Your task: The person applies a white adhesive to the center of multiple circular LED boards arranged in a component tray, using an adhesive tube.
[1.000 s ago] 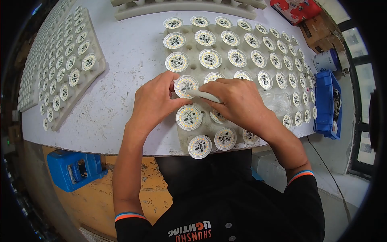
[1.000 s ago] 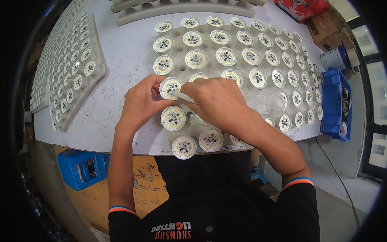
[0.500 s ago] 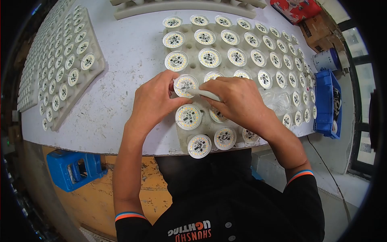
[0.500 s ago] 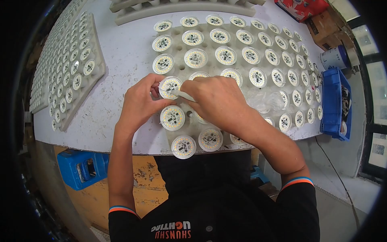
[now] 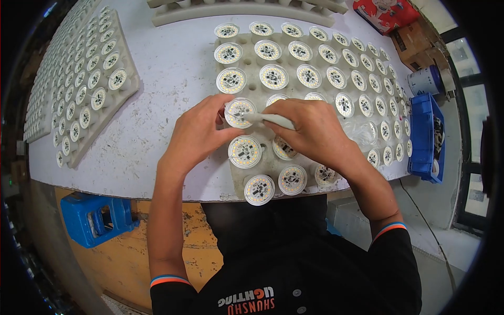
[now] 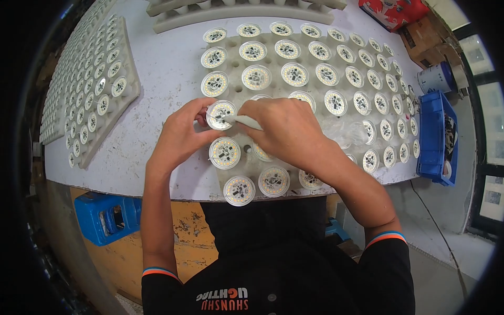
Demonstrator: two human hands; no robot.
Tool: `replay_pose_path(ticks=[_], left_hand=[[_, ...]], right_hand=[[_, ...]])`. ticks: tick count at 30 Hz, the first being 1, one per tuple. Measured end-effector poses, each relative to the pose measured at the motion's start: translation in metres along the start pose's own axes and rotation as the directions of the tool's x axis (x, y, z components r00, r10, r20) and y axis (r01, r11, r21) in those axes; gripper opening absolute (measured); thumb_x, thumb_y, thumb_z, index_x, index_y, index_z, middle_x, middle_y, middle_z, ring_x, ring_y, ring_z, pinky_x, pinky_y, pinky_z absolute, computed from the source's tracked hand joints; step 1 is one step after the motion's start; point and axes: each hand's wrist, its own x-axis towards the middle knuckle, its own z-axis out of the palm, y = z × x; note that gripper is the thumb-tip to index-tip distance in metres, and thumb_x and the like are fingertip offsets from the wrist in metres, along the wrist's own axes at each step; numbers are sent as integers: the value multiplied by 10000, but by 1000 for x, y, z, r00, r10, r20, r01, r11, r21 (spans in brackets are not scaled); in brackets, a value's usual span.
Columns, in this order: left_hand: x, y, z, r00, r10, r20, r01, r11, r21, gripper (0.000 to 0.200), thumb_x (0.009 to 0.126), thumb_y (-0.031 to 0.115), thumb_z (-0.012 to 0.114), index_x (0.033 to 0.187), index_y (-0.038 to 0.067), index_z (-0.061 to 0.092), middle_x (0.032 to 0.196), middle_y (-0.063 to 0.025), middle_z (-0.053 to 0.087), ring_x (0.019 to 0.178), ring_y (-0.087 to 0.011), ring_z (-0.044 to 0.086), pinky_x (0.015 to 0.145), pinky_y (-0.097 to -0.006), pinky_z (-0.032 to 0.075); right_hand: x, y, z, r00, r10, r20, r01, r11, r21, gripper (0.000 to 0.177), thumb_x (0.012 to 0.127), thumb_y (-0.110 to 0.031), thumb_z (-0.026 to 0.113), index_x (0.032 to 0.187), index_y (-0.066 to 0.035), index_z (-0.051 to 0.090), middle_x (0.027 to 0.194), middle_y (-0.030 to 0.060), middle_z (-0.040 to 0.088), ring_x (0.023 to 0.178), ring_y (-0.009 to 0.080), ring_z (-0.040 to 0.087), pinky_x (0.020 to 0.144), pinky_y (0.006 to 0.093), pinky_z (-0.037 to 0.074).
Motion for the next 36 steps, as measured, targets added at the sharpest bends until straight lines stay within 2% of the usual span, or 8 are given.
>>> replay_pose_path(ticks=[4, 7, 10, 13, 22, 25, 30, 36], left_hand=[[-27, 1, -11, 989, -55, -137, 49, 998, -47, 655, 736, 153, 805, 1339, 82, 560, 1139, -100, 616, 973, -196, 618, 851, -328, 504], [-62, 3, 2, 917, 240, -320, -223, 971, 90, 672, 778, 245, 786, 1361, 43, 521, 1228, -127, 585, 1109, -267, 578, 958, -385, 466], [-91, 31, 22, 922, 375, -94, -346, 908, 235, 930, 725, 444, 799, 1449, 27, 391, 1433, -153, 434, 1357, -332, 363, 1121, -516, 262], [-102, 29, 38, 950, 311, 8, -294, 890, 347, 1028, 694, 566, 773, 1455, 5, 370, 1488, -174, 375, 1395, -373, 302, 1135, -531, 225], [-103, 14, 37, 946, 306, -104, -267, 922, 280, 1030, 695, 567, 774, 1471, 32, 358, 1533, -187, 282, 1404, -400, 271, 1126, -539, 236], [-94, 20, 28, 924, 311, -221, -308, 950, 51, 934, 705, 417, 830, 1449, 49, 402, 1494, -168, 346, 1384, -330, 334, 1115, -508, 276], [-33, 4, 6, 877, 85, -473, -100, 995, -5, 439, 792, 202, 766, 1177, 40, 632, 1183, -126, 598, 1160, -265, 532, 977, -389, 430], [29, -9, -1, 926, 4, -376, 38, 994, 104, 215, 804, 181, 746, 971, 54, 694, 941, -79, 636, 895, -226, 561, 807, -367, 468]], right_hand=[[-7, 4, -3, 986, -8, -167, 31, 991, 133, 186, 837, -212, 712, 986, -100, 704, 867, 112, 703, 743, 323, 673, 637, 418, 522], [-12, 10, -5, 974, -4, -226, 46, 982, 182, 201, 833, -209, 724, 1001, -101, 706, 878, 108, 706, 748, 317, 676, 641, 398, 526], [-16, 11, -6, 964, -6, -264, 65, 974, 216, 221, 828, -214, 733, 1016, -100, 707, 882, 106, 709, 753, 308, 681, 646, 384, 530], [-20, 10, -8, 968, 15, -252, 46, 970, 237, 223, 828, -219, 737, 1013, -98, 708, 878, 105, 710, 747, 302, 684, 647, 379, 531], [-22, 12, -10, 969, 34, -246, 26, 971, 238, 245, 829, -255, 740, 1014, -98, 704, 849, 107, 709, 727, 299, 684, 640, 376, 531], [-21, 12, -11, 968, 40, -247, 25, 967, 255, 246, 827, -256, 743, 1011, -97, 703, 848, 105, 710, 725, 297, 686, 640, 373, 532], [-19, 11, -12, 973, 41, -228, 21, 964, 265, 239, 821, -241, 749, 1008, -99, 703, 858, 101, 711, 733, 292, 688, 643, 372, 534], [-19, 11, -12, 979, 65, -191, -13, 965, 263, 224, 823, -231, 745, 1003, -104, 705, 864, 95, 711, 744, 287, 690, 642, 374, 532]])
